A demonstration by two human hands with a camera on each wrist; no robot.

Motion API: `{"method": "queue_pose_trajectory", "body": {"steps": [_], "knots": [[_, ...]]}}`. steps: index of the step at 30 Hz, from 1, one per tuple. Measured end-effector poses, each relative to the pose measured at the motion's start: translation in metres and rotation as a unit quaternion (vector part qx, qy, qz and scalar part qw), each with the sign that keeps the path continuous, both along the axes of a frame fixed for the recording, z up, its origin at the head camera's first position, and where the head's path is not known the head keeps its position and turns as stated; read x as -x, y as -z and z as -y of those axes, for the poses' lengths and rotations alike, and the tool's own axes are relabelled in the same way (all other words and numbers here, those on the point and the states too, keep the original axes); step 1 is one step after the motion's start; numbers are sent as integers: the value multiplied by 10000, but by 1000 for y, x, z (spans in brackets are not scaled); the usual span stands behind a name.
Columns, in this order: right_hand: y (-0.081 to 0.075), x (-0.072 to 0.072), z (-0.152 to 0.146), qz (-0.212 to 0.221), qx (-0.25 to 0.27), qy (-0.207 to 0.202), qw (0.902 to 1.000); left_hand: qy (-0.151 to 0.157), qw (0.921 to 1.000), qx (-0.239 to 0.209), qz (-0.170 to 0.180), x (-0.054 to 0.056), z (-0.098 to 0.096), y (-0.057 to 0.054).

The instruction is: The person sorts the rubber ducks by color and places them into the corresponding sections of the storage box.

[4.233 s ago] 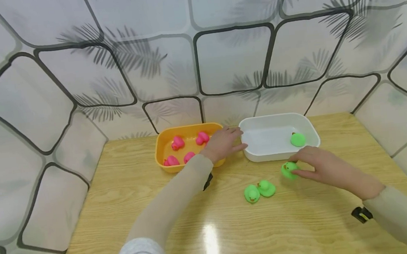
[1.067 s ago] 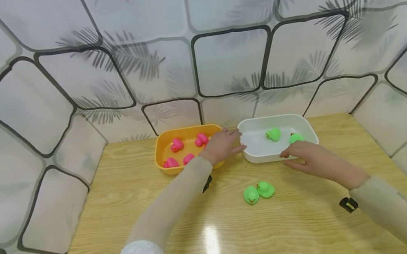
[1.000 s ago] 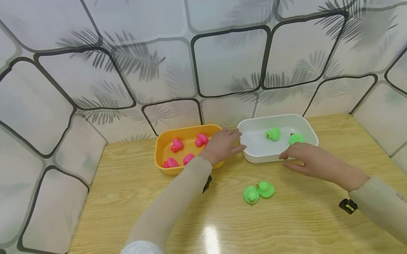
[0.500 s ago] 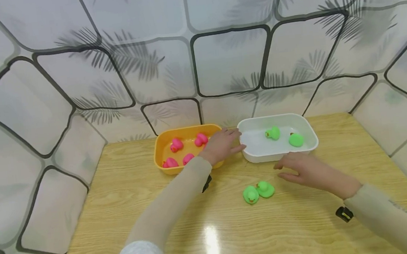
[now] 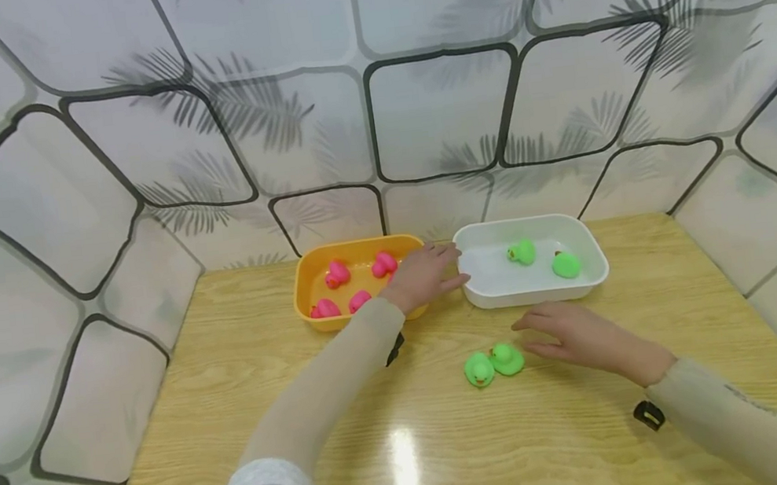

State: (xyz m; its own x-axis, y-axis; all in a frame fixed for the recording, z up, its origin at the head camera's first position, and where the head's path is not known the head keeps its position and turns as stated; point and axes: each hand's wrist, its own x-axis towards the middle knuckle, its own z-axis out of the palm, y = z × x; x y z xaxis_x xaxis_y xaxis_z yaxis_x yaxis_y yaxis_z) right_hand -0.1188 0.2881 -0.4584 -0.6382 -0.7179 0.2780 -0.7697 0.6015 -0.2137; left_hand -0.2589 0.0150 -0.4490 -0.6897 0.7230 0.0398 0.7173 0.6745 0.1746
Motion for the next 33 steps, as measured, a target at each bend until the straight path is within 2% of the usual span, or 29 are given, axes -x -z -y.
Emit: {"method": "queue_pose_trajectory", "body": {"steps": [11, 23, 33], "knots": [[7, 3, 4, 93, -95, -203, 9997, -5, 10000, -1, 8, 1, 0, 2], [10, -2, 10, 633, -341, -103, 9974, -8, 10000, -4, -17, 1, -1, 0], [9, -5, 14, 697, -482, -67, 9964, -54, 10000, -5, 40, 0, -1, -1]]}}
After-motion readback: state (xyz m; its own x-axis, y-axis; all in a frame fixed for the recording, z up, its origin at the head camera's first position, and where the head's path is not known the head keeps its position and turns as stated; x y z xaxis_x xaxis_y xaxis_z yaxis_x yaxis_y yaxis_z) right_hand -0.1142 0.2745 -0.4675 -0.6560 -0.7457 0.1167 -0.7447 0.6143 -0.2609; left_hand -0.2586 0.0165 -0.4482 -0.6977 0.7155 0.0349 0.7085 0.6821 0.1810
